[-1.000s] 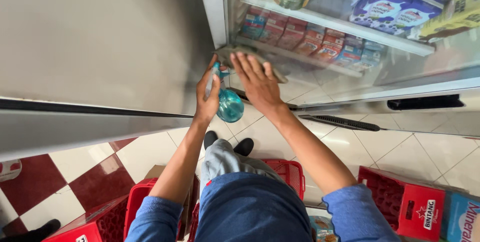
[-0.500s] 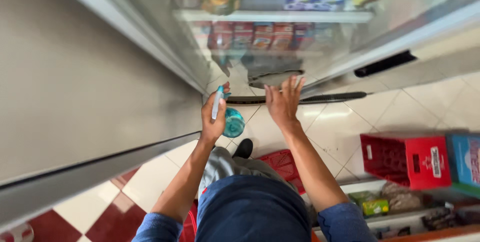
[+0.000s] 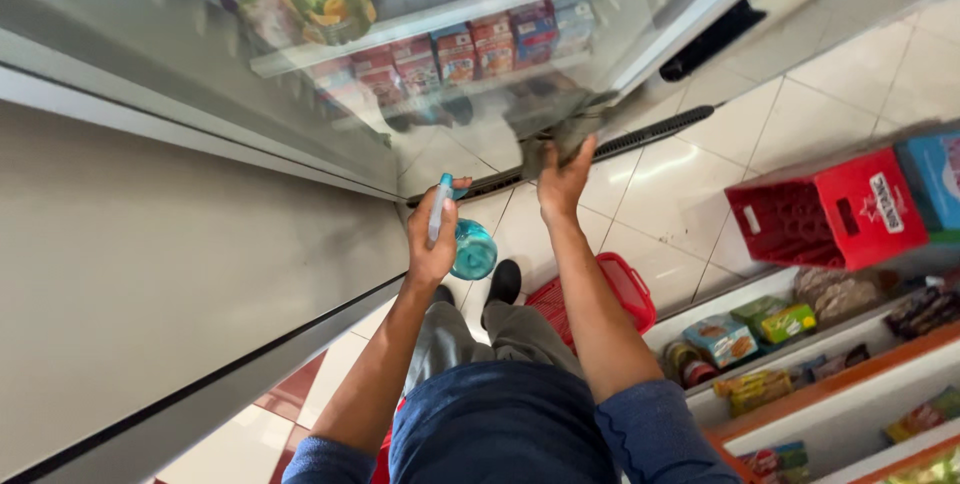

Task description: The person wipes the glass door of a beverage cooler with a cloth while holding a spray bottle in the other hand.

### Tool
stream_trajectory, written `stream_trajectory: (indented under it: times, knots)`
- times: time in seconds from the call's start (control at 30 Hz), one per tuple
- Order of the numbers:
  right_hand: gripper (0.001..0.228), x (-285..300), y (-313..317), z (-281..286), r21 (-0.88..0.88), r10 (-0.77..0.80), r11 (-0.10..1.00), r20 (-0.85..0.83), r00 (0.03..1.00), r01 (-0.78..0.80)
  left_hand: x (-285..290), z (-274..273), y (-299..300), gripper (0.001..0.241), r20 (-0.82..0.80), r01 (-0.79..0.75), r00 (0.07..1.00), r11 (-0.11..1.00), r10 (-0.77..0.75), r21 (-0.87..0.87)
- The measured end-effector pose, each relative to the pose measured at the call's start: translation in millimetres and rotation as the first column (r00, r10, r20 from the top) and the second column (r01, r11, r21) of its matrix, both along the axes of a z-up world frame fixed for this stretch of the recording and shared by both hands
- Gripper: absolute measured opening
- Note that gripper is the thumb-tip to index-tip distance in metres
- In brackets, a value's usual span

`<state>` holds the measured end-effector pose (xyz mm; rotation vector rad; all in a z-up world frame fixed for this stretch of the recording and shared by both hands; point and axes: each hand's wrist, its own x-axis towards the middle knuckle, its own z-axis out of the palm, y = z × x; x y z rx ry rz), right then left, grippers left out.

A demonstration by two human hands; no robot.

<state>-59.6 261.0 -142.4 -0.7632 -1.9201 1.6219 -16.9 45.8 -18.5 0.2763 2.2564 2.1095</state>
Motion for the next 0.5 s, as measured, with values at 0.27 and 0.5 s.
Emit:
stream_trajectory:
  times: [0.27,0.5]
  knots:
    - [0.059,116,-5,-44,-0.848,-0.033,0.520,-0.137,0.990,-0.099,-1,-6,-18,0.029,0.079,0.109,0.992,0.982,-0.098,-0.154]
    - [0.060,189,-22,-14,-0.955,-0.434,0.209,0.104,0.895,0.212,-7,-29,-3,0.034,0.173,0.198,0.971,0.962,-0.166,-0.187]
